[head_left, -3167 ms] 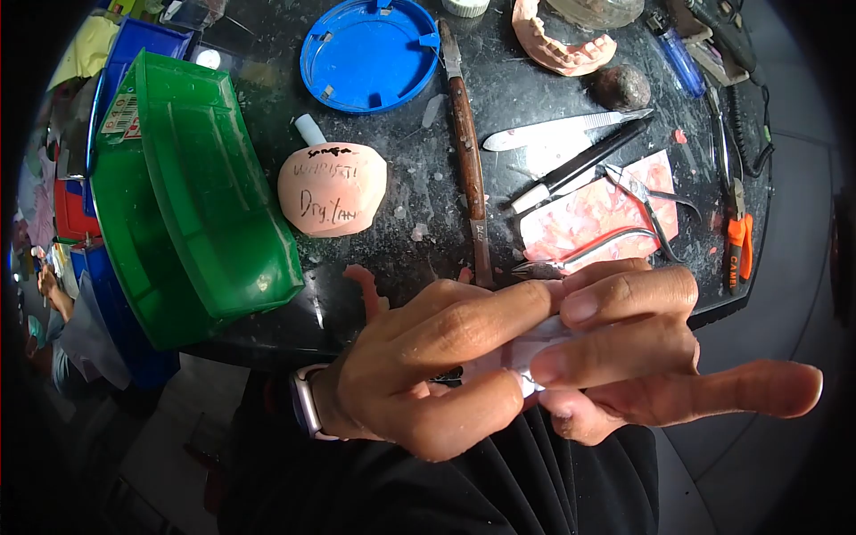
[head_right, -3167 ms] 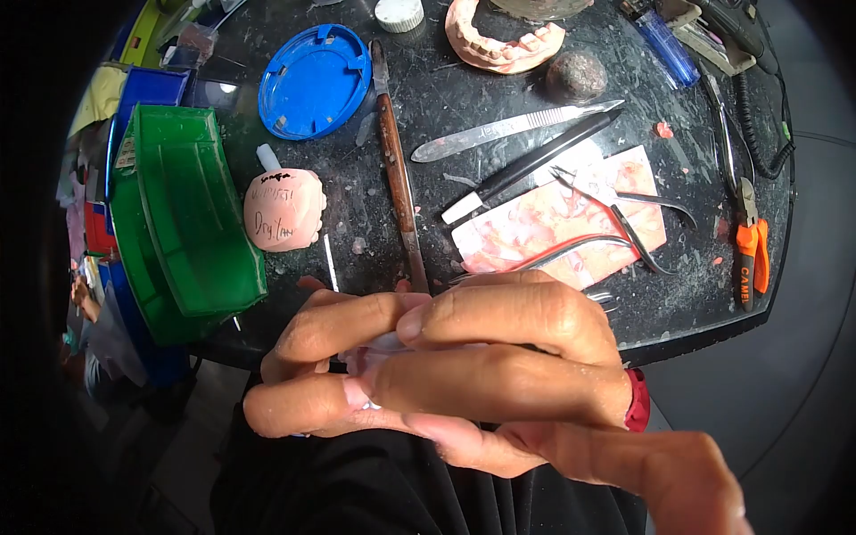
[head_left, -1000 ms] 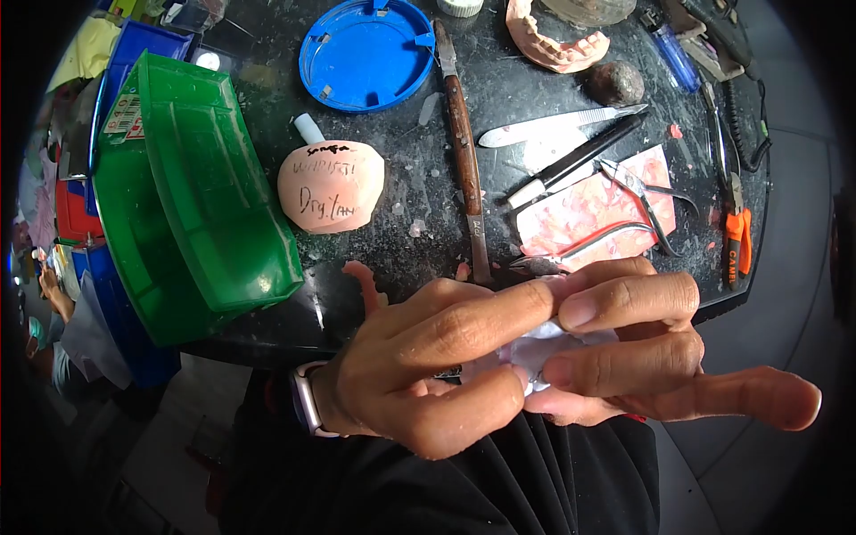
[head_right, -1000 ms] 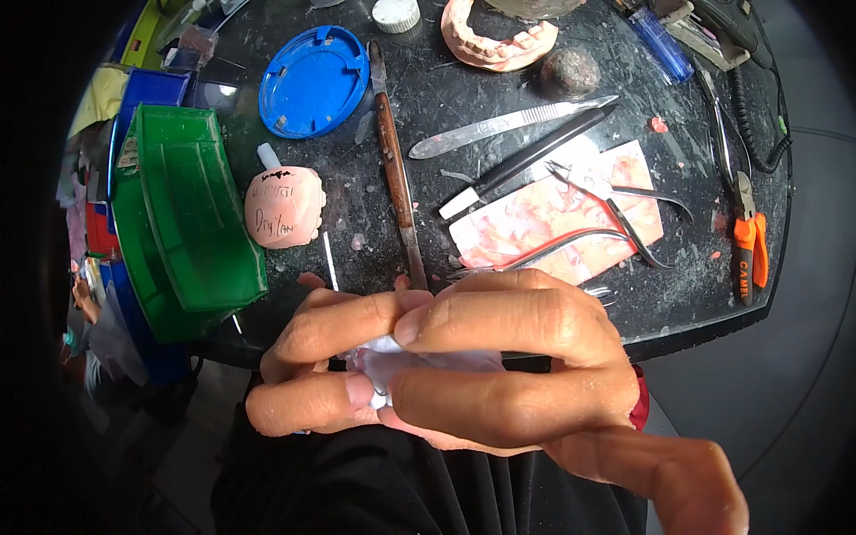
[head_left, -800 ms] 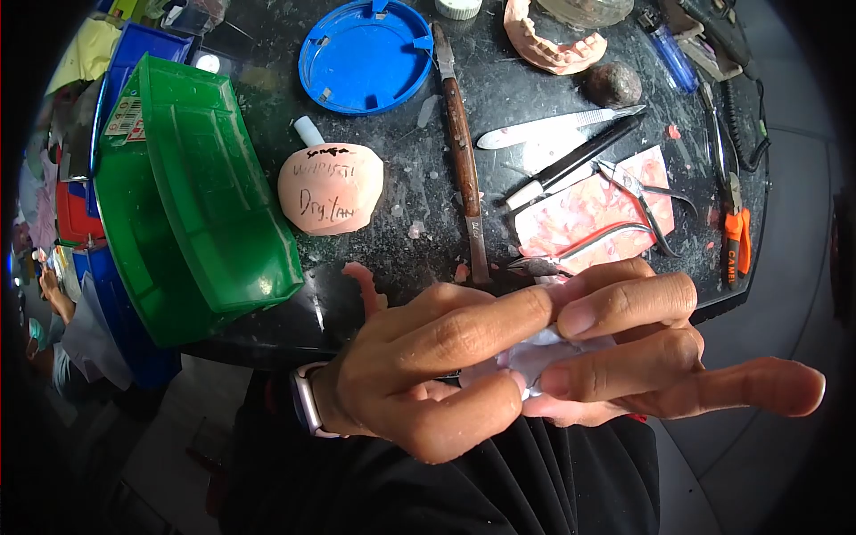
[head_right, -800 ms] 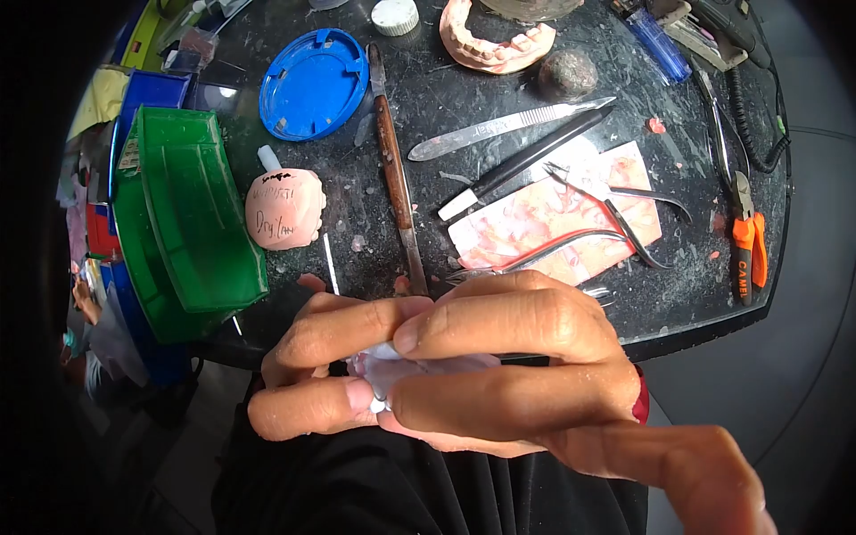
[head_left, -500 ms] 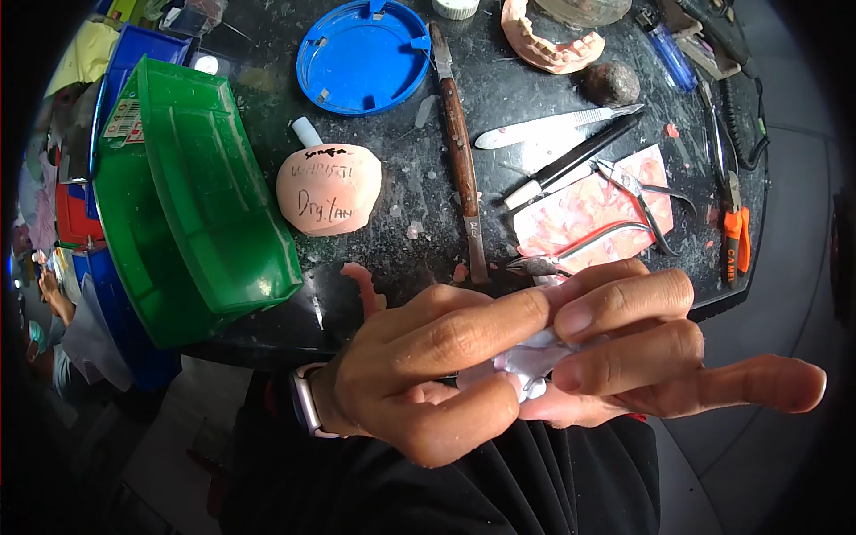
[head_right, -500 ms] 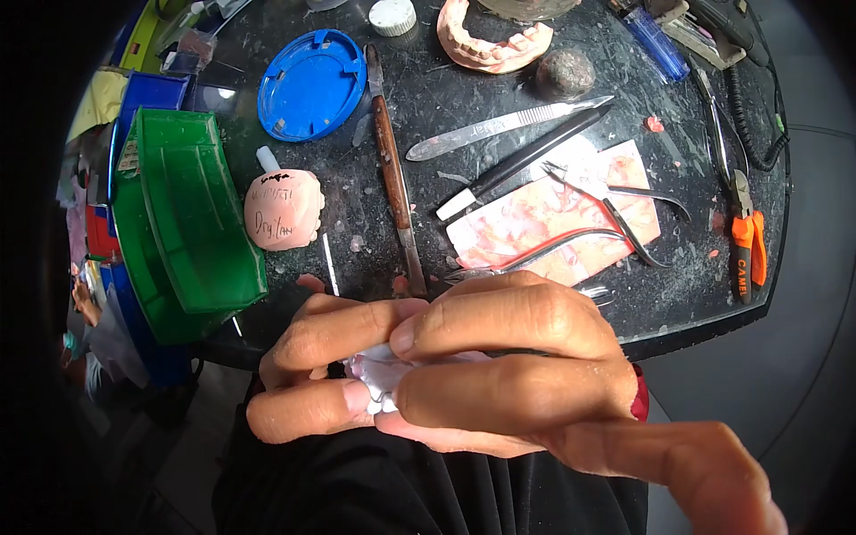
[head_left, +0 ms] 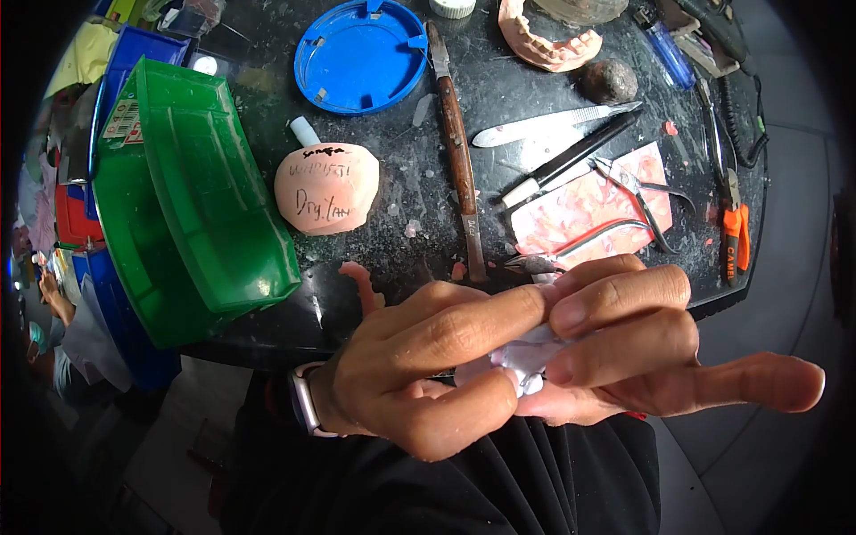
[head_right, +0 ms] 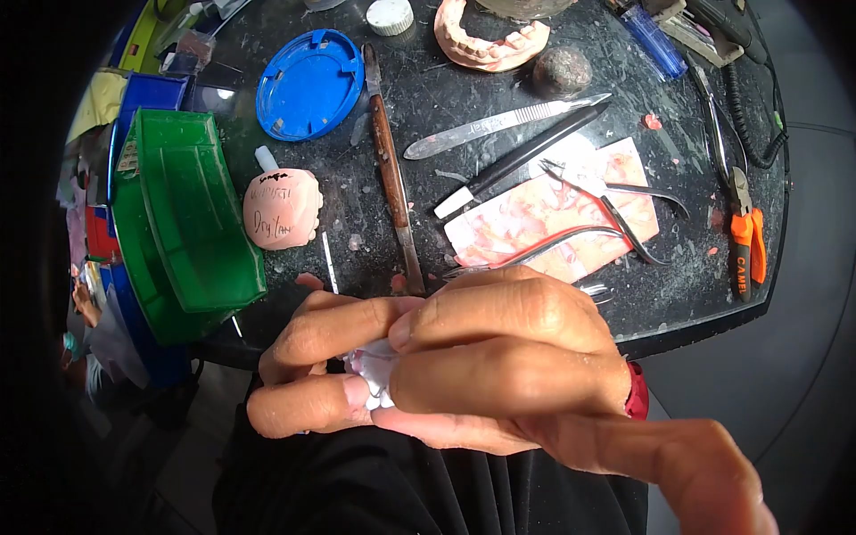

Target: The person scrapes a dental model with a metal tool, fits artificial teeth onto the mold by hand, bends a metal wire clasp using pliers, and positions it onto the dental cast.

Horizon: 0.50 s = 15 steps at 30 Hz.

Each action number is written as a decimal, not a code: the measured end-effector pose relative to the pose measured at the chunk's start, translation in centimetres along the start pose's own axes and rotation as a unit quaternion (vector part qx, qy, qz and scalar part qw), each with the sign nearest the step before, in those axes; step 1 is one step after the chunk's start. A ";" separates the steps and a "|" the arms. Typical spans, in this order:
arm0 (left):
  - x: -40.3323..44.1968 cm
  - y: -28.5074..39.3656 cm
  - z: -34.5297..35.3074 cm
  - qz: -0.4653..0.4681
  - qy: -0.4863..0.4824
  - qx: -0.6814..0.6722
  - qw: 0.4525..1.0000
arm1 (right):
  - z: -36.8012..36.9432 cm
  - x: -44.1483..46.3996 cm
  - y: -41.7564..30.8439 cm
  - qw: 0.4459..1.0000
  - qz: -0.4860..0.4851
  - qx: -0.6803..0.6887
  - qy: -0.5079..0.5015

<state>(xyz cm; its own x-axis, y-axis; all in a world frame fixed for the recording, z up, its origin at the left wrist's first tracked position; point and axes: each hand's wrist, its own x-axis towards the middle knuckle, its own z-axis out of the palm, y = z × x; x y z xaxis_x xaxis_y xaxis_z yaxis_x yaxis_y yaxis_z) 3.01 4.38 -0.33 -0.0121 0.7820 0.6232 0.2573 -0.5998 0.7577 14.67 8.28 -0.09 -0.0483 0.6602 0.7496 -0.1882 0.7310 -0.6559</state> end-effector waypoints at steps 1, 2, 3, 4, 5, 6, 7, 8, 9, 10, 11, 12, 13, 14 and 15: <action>0.0 0.0 0.0 0.001 -0.002 -0.003 1.000 | 0.0 -0.1 0.0 1.000 0.000 -0.004 0.003; 0.0 -0.1 0.0 0.000 -0.003 -0.005 1.000 | 0.0 -0.1 0.0 1.000 0.001 -0.008 0.006; 0.0 -0.1 0.0 -0.001 -0.004 -0.008 1.000 | -0.1 -0.1 0.0 1.000 -0.001 -0.014 0.000; 0.0 -0.1 0.0 -0.001 -0.005 -0.008 1.000 | -0.2 -0.2 0.0 1.000 -0.002 -0.021 -0.006; 0.0 -0.1 0.1 -0.003 -0.006 -0.011 1.000 | -0.3 -0.2 0.0 1.000 -0.003 -0.027 -0.012; 0.0 -0.1 0.0 -0.003 -0.007 -0.013 1.000 | -0.4 -0.2 0.0 0.999 -0.004 -0.033 -0.018; -0.1 -0.1 0.1 -0.004 -0.007 -0.014 1.000 | -0.3 -0.1 0.1 0.999 -0.014 -0.028 -0.020; -0.1 -0.1 0.0 -0.004 -0.008 -0.017 1.000 | -0.3 0.0 0.2 0.999 -0.024 -0.024 -0.022; 0.0 -0.1 0.1 -0.004 -0.008 -0.017 1.000 | 0.0 0.2 0.6 0.999 -0.043 -0.009 -0.020; -0.1 -0.1 0.0 -0.005 -0.009 -0.019 1.000 | 0.0 0.2 0.6 0.999 -0.048 -0.007 -0.021; -0.1 -0.1 0.0 -0.005 -0.009 -0.021 1.000 | 0.0 0.2 0.7 0.998 -0.053 -0.005 -0.023; 0.0 -0.1 0.0 -0.005 -0.010 -0.021 1.000 | -0.3 0.0 0.5 0.998 -0.045 -0.016 -0.028; -0.1 -0.1 0.0 -0.006 -0.011 -0.023 1.000 | -0.4 -0.1 0.5 0.998 -0.050 -0.022 -0.025; -0.1 -0.1 0.0 -0.006 -0.011 -0.024 1.000 | -0.4 -0.2 0.5 0.998 -0.055 -0.028 -0.023; -0.1 -0.1 -0.1 -0.007 -0.012 -0.026 1.000 | -0.1 -0.1 0.9 0.997 -0.074 -0.029 -0.014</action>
<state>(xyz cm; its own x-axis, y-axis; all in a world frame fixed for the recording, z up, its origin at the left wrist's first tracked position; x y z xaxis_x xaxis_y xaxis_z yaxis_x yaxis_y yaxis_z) 2.93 4.34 -0.45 0.0075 0.7933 0.6088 0.2073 -0.5968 0.7752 14.63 8.86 -0.77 -0.0514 0.5406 0.8397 -0.1391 0.8288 -0.5420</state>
